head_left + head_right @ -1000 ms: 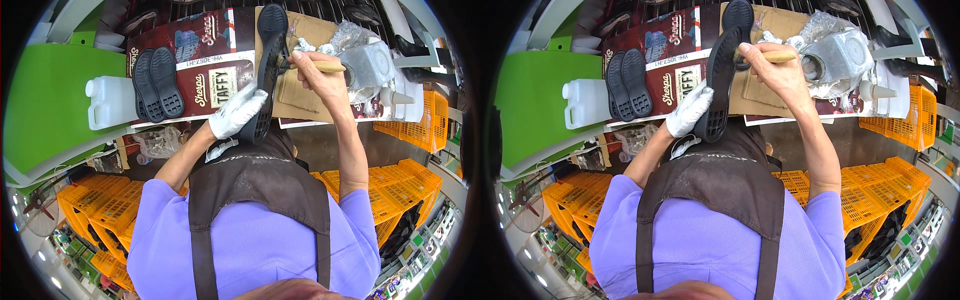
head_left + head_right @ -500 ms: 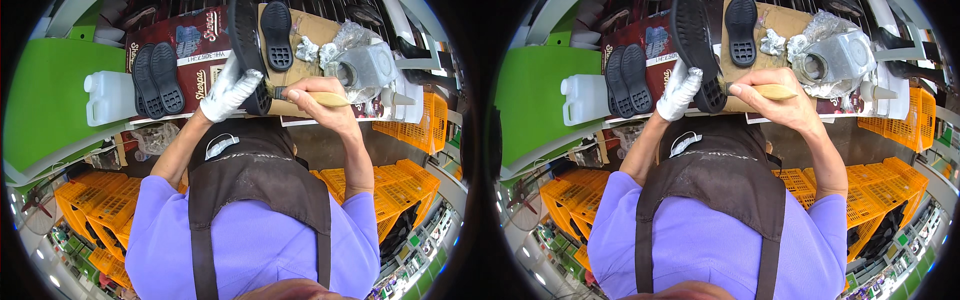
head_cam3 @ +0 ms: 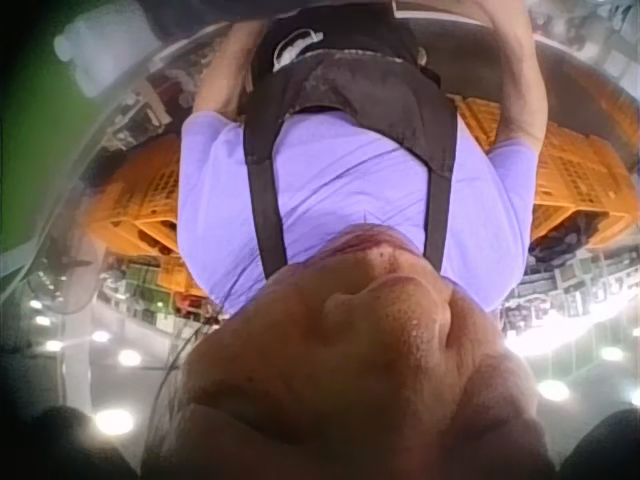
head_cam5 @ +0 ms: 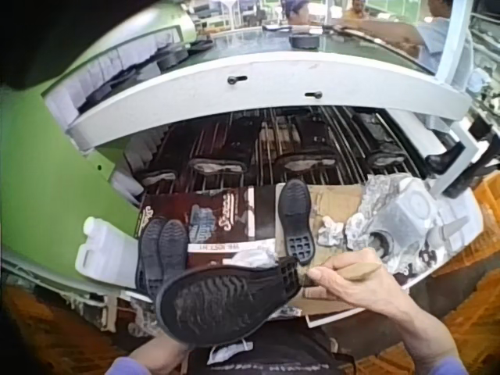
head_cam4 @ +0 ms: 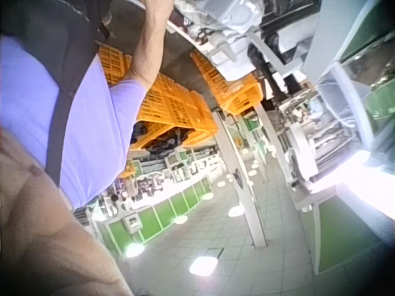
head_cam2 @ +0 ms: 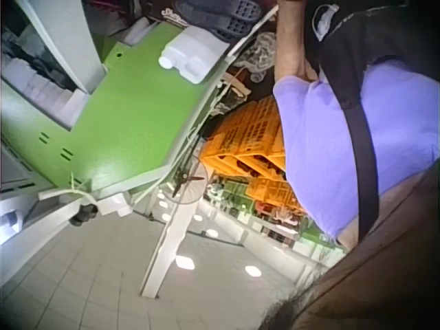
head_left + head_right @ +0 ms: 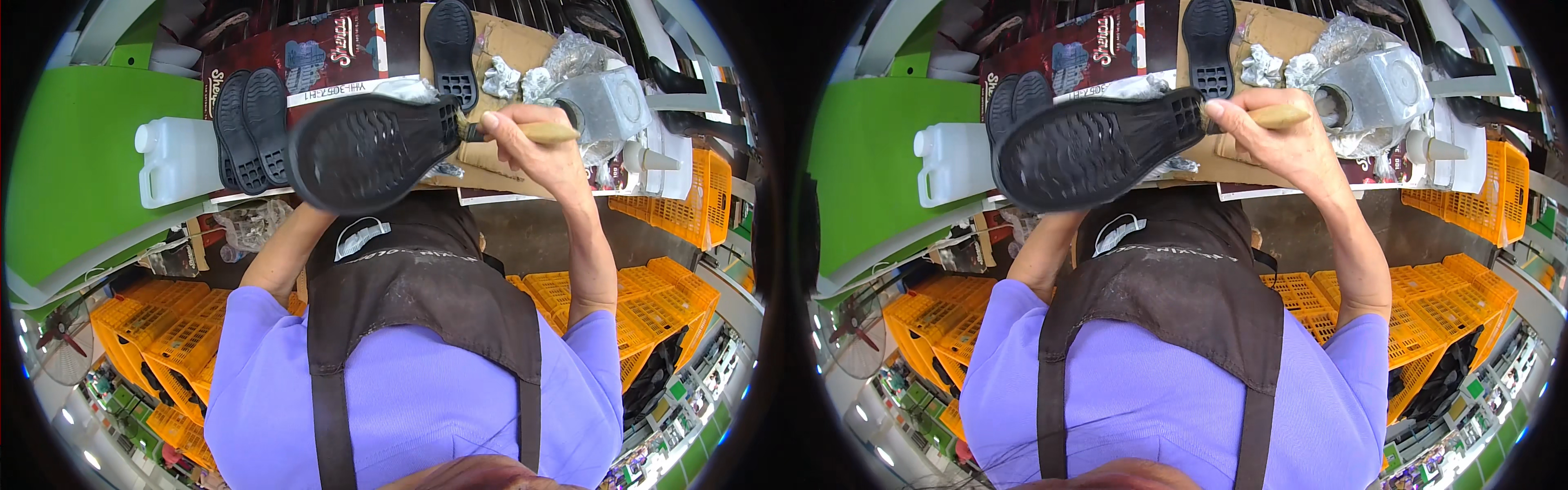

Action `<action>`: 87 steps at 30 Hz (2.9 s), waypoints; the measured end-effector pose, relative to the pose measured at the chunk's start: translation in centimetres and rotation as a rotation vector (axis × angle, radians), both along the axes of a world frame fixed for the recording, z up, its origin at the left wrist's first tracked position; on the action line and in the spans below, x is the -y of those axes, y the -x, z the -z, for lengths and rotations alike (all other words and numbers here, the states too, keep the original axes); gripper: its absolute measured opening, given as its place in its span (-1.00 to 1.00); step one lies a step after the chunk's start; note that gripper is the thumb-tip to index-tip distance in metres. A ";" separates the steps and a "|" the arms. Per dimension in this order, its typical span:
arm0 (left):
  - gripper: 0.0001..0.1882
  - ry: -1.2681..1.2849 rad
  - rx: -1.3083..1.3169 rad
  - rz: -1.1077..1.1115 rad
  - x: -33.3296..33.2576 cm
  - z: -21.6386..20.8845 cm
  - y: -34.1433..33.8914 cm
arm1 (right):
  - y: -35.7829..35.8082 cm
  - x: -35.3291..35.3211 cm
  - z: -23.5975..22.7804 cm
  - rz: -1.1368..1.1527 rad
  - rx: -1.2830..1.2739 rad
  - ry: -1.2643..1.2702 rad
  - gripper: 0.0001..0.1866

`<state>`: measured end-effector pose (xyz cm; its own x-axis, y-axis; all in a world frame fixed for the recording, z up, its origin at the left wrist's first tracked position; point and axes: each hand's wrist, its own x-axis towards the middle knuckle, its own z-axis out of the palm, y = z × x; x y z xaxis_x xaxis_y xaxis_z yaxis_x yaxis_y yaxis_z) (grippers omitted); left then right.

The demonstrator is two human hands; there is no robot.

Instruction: The person applies a dark liquid adhesive to the soles of black slip-on shoes using a brush. They hold the shoes with gloved hands, systematically coating the textured surfaces and dipping the brush into a container to reload the adhesive.

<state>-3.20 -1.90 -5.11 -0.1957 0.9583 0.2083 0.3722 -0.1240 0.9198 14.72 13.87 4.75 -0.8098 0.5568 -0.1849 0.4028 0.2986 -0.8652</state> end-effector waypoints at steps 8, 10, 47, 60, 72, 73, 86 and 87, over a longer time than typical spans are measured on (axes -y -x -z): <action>-0.45 -0.346 -0.431 -0.082 -1.9 -0.7 -0.4 | 1.2 0.6 0.6 0.185 -0.121 0.261 -0.55; -0.44 -0.428 -0.619 -0.116 -2.1 -2.1 -0.5 | 1.2 1.0 0.3 0.176 -0.105 0.304 -0.56; -0.23 0.268 1.535 0.143 -0.9 -2.3 -4.0 | -0.6 0.0 3.8 -0.033 -0.359 0.665 -0.81; -0.21 0.339 1.609 0.125 -0.5 -2.3 -4.1 | -2.0 -2.1 4.1 -0.263 -0.317 -0.582 -0.70; -0.23 0.404 1.572 0.252 -0.1 -2.3 -3.5 | -2.3 -1.9 3.4 -0.302 -0.334 -0.501 -0.69; -0.23 0.409 1.558 0.233 0.0 -2.3 -3.6 | -2.0 -2.2 3.7 -0.235 -0.400 -0.562 -0.77; -0.28 0.322 1.411 0.104 -0.7 -1.4 -3.6 | -1.4 0.8 2.9 0.176 -0.279 0.395 -0.64; -0.26 0.396 1.433 -0.006 -0.8 -2.0 -3.6 | -1.7 0.6 2.8 0.182 -0.313 0.442 -0.64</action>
<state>0.42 -1.07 -3.14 -0.0081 0.9040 -0.4276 -0.8575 0.2137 0.4681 16.40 13.28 1.99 -0.7619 0.6166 -0.1981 0.1178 -0.1688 -0.9786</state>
